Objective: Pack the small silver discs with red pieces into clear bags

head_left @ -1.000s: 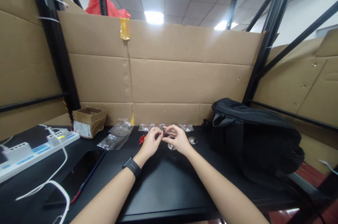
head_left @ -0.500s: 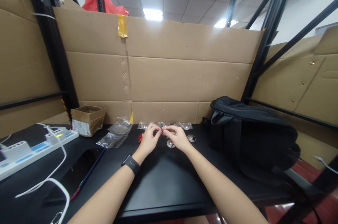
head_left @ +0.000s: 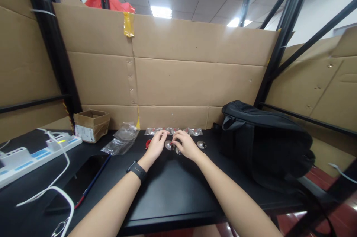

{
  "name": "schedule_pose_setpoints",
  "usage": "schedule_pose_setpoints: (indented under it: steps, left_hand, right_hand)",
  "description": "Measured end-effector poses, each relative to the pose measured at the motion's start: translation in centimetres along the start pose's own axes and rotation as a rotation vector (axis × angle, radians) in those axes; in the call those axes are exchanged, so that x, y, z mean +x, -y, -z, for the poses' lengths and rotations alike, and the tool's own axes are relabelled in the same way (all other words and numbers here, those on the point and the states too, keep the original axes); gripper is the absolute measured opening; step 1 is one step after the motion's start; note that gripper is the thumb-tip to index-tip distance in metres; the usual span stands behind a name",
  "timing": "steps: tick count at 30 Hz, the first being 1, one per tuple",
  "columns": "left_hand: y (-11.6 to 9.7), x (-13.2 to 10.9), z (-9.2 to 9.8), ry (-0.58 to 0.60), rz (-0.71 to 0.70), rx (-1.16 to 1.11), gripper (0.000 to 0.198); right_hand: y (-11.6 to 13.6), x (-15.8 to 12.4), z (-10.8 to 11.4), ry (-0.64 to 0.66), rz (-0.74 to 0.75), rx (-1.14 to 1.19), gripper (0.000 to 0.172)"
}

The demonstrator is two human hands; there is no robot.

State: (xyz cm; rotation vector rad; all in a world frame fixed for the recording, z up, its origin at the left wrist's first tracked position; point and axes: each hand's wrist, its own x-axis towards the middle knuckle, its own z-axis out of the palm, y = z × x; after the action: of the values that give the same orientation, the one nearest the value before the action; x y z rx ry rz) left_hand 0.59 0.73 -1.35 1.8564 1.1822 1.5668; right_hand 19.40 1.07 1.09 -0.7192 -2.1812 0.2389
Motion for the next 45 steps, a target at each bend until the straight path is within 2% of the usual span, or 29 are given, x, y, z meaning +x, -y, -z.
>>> schedule_pose_setpoints:
  steps: [3, 5, 8, 11, 14, 18, 24, 29, 32, 36, 39, 43, 45]
  left_hand:
    - [-0.4, -0.2, 0.6, 0.202, -0.106, 0.191, 0.026]
    - [-0.6, -0.5, 0.9, 0.264, -0.141, 0.33, 0.018]
    - [-0.5, -0.8, 1.1, 0.25, -0.138, 0.465, 0.012]
    - [-0.2, -0.9, 1.3, 0.246, -0.135, 0.551, 0.008]
    - [-0.1, -0.9, 1.6, 0.253, -0.156, 0.577, 0.01]
    - [-0.1, -1.0, 1.7, 0.24, -0.191, 0.577, 0.014]
    - [-0.2, -1.0, 1.4, 0.212, -0.203, 0.596, 0.019]
    - [-0.9, -1.1, 1.3, 0.173, -0.22, 0.543, 0.014]
    - [-1.8, -1.1, 1.2, 0.09, -0.219, 0.571, 0.012]
    - [-2.6, -0.8, 1.1, -0.091, -0.154, 0.529, 0.013]
    - [-2.3, -0.4, 1.0, -0.183, -0.058, 0.356, 0.015]
    - [-1.8, 0.0, 0.4, -0.167, -0.031, 0.065, 0.02]
    - [-1.7, -0.1, 0.0, -0.151, -0.05, -0.007, 0.019]
  right_hand:
    - [-0.1, -0.2, -0.3, 0.03, 0.007, -0.019, 0.009]
    - [-0.2, -0.2, -0.3, 0.024, 0.009, -0.022, 0.008]
    - [-0.5, -0.2, 0.1, 0.047, -0.001, -0.038, 0.007]
    - [-1.5, -0.5, 0.9, 0.133, -0.053, -0.107, 0.008]
    - [-2.7, -1.0, 1.7, 0.242, -0.127, -0.197, 0.014]
    - [-3.6, -1.4, 1.9, 0.317, -0.216, -0.219, 0.011]
    - [-2.5, -1.0, 1.9, 0.258, -0.308, -0.398, 0.01]
    - [-1.9, -0.5, 2.1, 0.1, -0.162, -0.233, 0.01]
    - [-2.0, -0.4, 1.9, 0.059, -0.112, -0.182, 0.009]
    - [-2.6, -0.5, 1.9, 0.04, -0.163, -0.203, 0.009]
    - [-2.7, -0.3, 1.8, -0.029, -0.164, -0.075, 0.009]
    - [-1.5, 0.4, 0.7, -0.168, -0.253, 0.264, 0.015]
    - [-0.5, 0.7, -0.1, -0.208, -0.31, 0.481, 0.021]
